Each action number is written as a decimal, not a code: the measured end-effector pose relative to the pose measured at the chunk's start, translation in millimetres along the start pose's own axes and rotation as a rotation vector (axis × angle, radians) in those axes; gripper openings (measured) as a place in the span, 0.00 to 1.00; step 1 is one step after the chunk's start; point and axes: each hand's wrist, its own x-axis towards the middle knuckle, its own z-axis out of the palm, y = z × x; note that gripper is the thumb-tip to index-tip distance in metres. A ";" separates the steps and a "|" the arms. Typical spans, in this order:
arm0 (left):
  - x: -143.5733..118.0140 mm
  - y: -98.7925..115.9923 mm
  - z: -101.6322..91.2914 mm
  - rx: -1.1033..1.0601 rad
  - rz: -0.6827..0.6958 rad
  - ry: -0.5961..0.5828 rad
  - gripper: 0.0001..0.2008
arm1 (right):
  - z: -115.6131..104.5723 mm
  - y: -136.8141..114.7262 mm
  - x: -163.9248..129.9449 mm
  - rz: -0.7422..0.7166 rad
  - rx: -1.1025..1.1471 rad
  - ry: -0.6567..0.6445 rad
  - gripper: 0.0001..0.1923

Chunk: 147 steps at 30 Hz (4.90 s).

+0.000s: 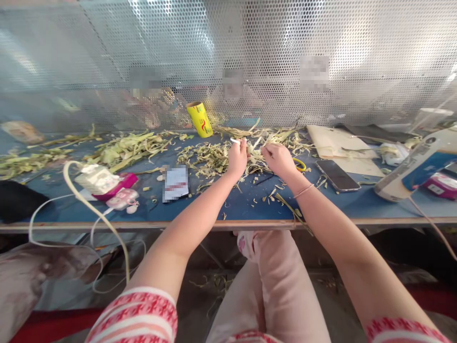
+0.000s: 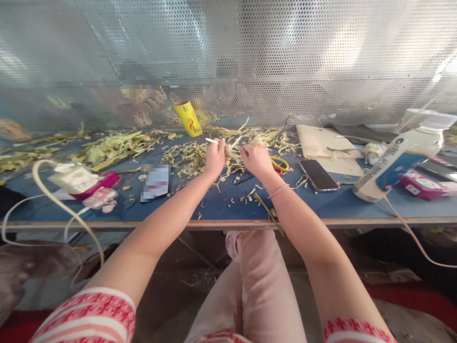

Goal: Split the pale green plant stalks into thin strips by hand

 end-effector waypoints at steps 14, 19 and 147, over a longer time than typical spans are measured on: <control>-5.6 -6.2 8.5 0.137 0.305 -0.075 0.07 | 12.4 3.0 2.2 0.039 0.034 -0.073 0.14; -9.5 -8.4 9.1 0.193 0.461 -0.104 0.07 | 8.1 -3.0 0.2 0.086 -0.069 -0.052 0.14; -11.8 17.2 4.1 -0.462 -0.287 -0.338 0.03 | -1.1 5.2 4.0 0.280 0.830 -0.202 0.08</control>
